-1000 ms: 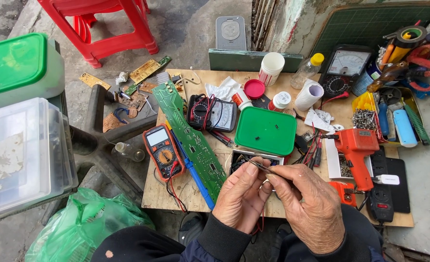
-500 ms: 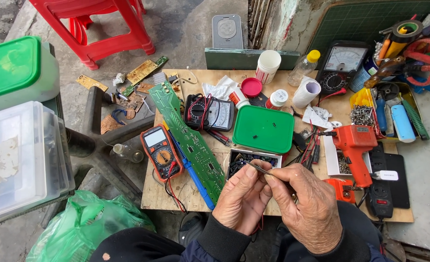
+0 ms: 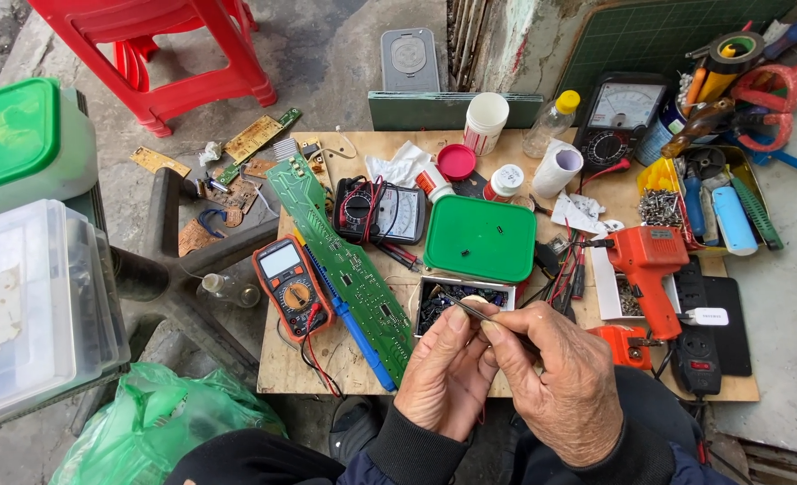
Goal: Inspecting and testing electronic components and a circuit board using a magnifying glass.
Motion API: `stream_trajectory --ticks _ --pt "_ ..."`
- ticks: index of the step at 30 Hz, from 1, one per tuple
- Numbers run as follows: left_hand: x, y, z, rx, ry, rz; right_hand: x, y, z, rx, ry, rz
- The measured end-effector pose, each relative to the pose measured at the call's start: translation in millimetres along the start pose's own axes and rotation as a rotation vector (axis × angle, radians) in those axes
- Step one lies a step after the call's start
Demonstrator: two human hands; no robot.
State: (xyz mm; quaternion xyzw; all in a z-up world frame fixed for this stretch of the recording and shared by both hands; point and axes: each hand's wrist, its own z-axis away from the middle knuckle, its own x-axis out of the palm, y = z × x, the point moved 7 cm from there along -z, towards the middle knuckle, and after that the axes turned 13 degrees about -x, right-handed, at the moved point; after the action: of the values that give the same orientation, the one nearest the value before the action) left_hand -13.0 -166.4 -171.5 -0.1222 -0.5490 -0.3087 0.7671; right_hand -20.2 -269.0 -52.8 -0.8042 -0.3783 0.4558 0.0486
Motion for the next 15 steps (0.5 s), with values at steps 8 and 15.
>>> stream_trajectory --ticks 8,15 --pt "0.8 -0.9 -0.3 0.014 -0.003 -0.009 1.3 4.5 4.5 0.042 -0.013 0.003" --pt "6.5 1.7 0.7 0.066 -0.029 -0.029 1.2 3.1 6.9 0.019 0.015 0.018"
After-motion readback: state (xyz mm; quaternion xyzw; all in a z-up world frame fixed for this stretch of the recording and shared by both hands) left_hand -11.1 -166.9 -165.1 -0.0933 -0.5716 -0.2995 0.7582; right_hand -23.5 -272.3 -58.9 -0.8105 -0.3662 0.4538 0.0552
